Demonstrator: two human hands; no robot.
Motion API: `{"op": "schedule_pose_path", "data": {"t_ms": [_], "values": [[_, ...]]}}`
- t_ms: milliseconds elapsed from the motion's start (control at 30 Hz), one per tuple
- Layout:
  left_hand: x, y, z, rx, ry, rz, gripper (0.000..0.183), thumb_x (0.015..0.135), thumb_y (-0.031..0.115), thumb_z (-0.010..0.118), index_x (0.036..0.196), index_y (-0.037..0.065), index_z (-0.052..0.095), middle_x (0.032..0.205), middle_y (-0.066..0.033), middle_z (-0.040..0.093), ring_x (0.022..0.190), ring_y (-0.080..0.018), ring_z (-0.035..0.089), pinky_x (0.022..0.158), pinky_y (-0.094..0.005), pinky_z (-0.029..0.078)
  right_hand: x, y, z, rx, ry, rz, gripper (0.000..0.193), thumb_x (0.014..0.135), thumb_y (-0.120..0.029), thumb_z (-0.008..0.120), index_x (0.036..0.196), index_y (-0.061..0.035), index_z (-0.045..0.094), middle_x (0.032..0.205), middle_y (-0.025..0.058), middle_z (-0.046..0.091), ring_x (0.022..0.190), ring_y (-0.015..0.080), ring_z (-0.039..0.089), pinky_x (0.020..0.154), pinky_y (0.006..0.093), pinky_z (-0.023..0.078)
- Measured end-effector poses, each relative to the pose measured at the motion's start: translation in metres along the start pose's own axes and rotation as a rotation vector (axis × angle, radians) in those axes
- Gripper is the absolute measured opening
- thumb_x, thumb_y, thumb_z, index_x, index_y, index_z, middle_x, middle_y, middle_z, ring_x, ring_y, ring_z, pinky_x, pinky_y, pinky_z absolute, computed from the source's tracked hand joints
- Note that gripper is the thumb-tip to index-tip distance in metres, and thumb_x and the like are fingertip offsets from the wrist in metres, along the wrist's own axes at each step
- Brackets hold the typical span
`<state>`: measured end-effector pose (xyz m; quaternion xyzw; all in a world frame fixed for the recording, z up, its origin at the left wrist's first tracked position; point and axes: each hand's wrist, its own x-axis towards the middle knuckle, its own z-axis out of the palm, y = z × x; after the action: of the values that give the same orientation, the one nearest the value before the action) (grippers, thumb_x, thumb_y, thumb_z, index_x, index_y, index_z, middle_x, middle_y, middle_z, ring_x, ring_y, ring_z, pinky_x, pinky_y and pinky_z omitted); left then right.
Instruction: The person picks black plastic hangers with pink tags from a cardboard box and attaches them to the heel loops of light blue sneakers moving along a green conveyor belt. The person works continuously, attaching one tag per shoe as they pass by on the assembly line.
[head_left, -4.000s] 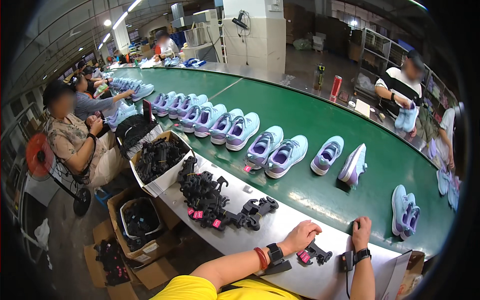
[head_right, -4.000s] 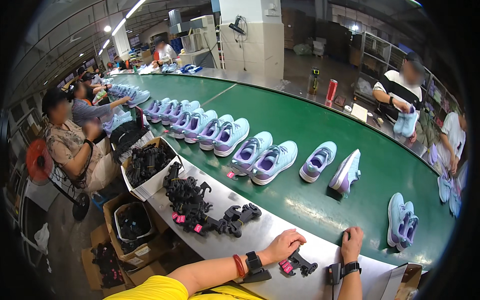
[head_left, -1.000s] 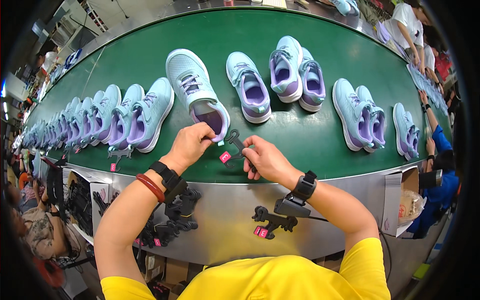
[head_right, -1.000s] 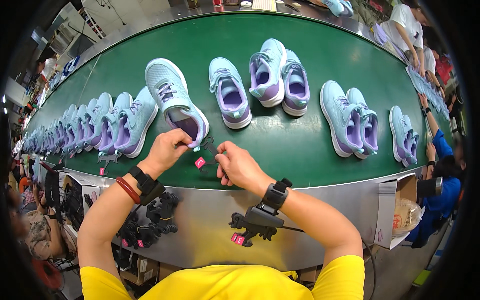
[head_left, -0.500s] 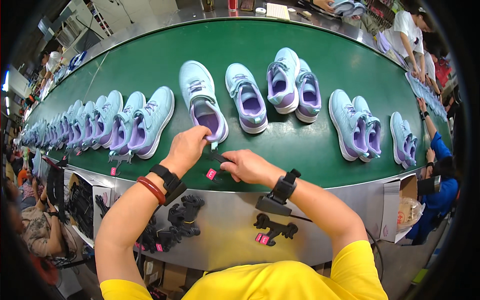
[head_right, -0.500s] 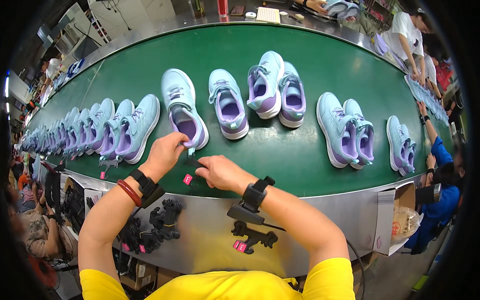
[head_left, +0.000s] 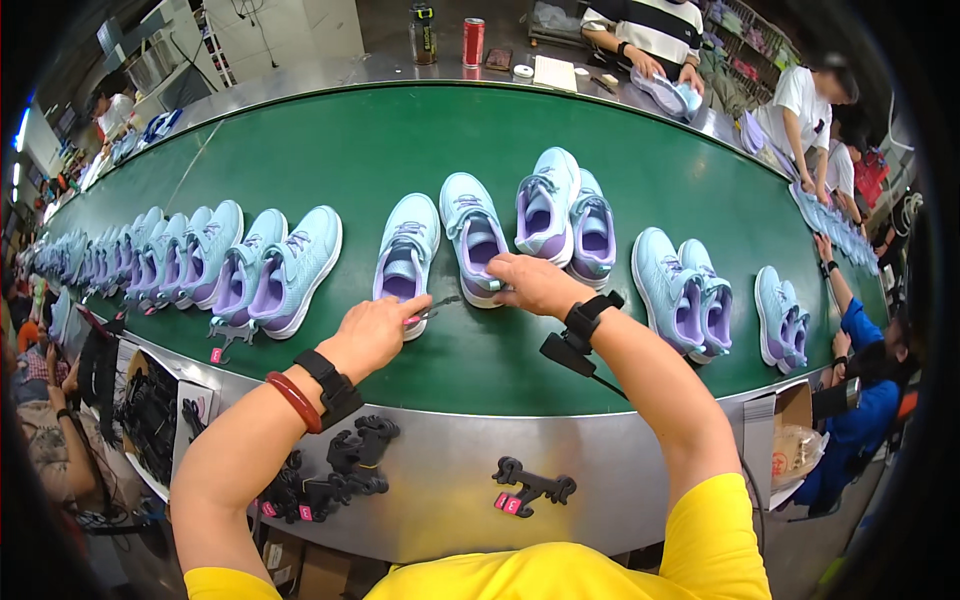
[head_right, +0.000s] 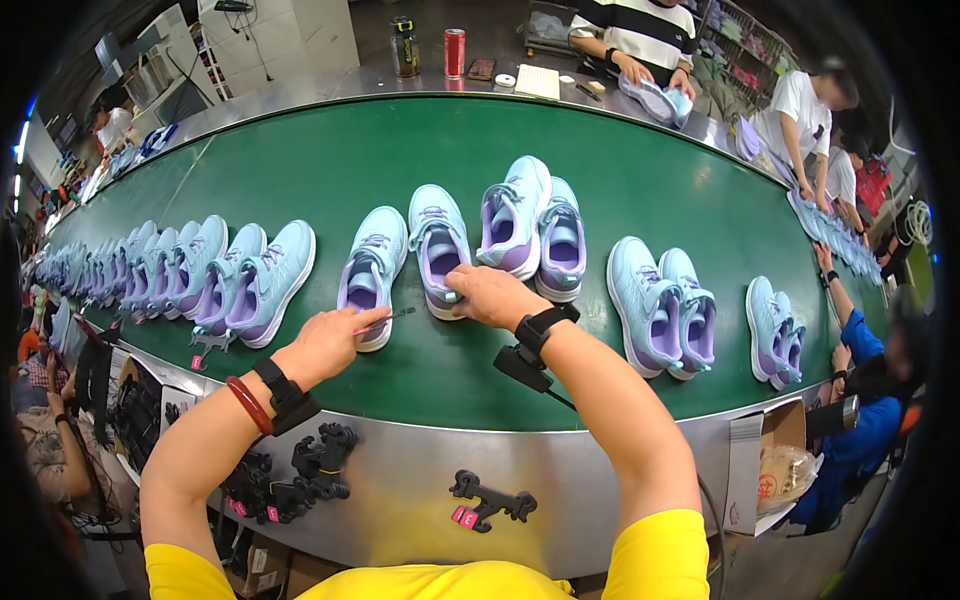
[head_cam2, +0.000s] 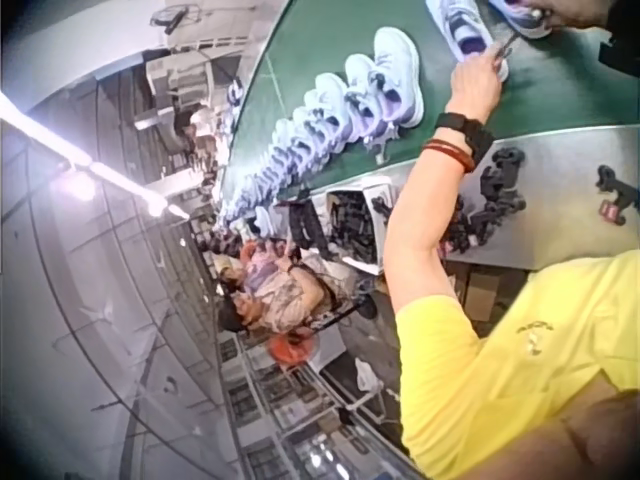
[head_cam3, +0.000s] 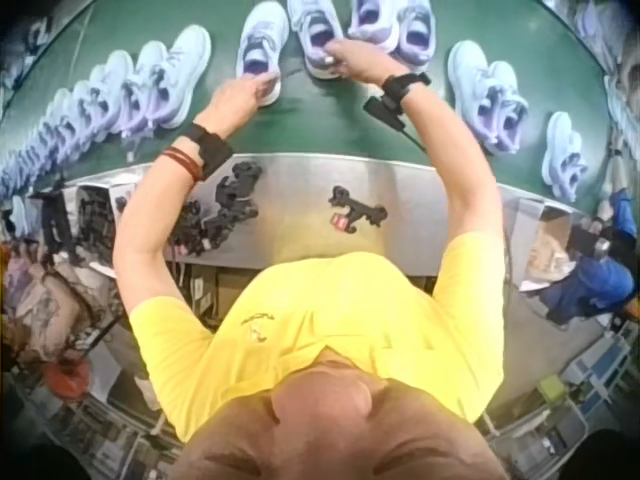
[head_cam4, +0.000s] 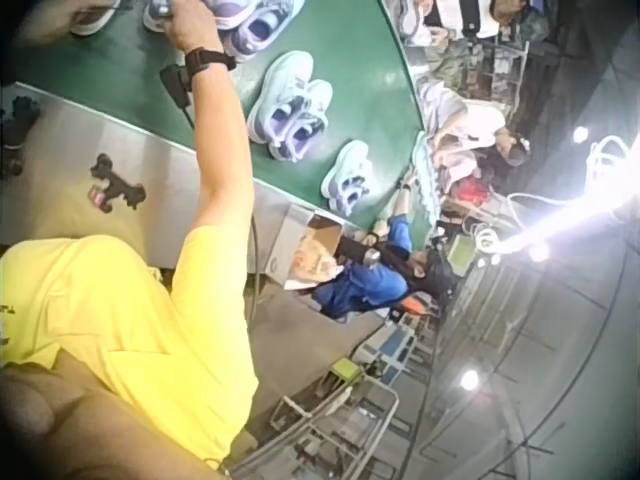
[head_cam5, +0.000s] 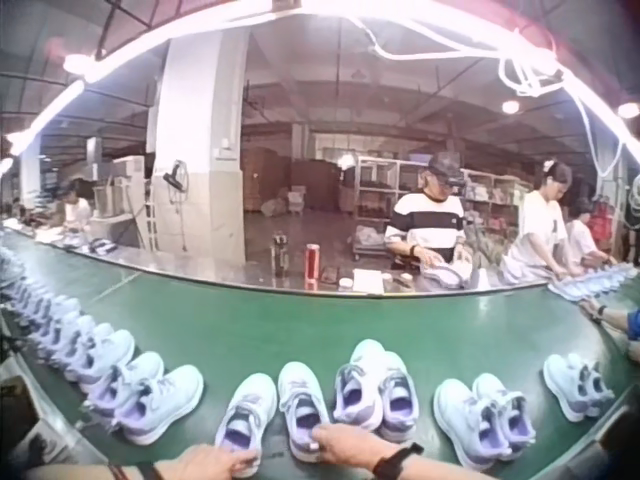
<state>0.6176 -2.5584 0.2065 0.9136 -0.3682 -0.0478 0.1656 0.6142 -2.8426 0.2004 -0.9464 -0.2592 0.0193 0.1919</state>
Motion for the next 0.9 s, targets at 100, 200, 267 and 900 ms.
{"op": "schedule_pose_path", "data": {"t_ms": [100,200,267,900], "values": [[0.004,0.000,0.000,-0.076,-0.072,-0.044,0.038,0.086,0.007,0.051,0.120,0.019,0.060,0.088,-0.0160,0.064,0.079,-0.0379,0.061,0.072,-0.0458,0.048,0.009,-0.013,0.001,-0.085,0.003,-0.011,0.029,0.081,-0.024,0.067,0.096,-0.0042,0.052,0.090,0.0119,0.057,0.088,0.0334,0.058,0.075,0.0453,0.046],[0.007,0.008,-0.006,-0.048,-0.130,-0.103,0.038,0.083,0.006,0.051,0.118,0.018,0.062,0.087,-0.0194,0.066,0.081,-0.0377,0.062,0.072,-0.0468,0.049,0.011,-0.028,0.005,-0.242,0.106,-0.108,0.029,0.076,-0.032,0.070,0.086,-0.0092,0.056,0.079,0.0084,0.058,0.078,0.0294,0.060,0.068,0.0429,0.046],[0.006,0.005,-0.004,-0.042,-0.109,-0.089,0.042,0.080,0.004,0.051,0.117,0.018,0.062,0.085,-0.0197,0.066,0.079,-0.0382,0.063,0.071,-0.0478,0.049,0.012,-0.032,0.003,-0.352,0.153,-0.170,0.028,0.072,-0.035,0.073,0.083,-0.0126,0.060,0.078,0.0066,0.059,0.073,0.0268,0.061,0.066,0.0398,0.046],[0.013,0.019,-0.046,-0.002,0.129,0.077,0.047,0.075,-0.010,0.045,0.114,0.010,0.061,0.115,-0.0149,0.058,0.101,-0.0364,0.059,0.083,-0.0392,0.050,-0.098,-0.067,0.007,0.264,0.032,0.069,0.030,0.079,-0.021,0.069,0.102,-0.0062,0.057,0.098,0.0147,0.056,0.091,0.0337,0.058,0.076,0.0413,0.049]]}}
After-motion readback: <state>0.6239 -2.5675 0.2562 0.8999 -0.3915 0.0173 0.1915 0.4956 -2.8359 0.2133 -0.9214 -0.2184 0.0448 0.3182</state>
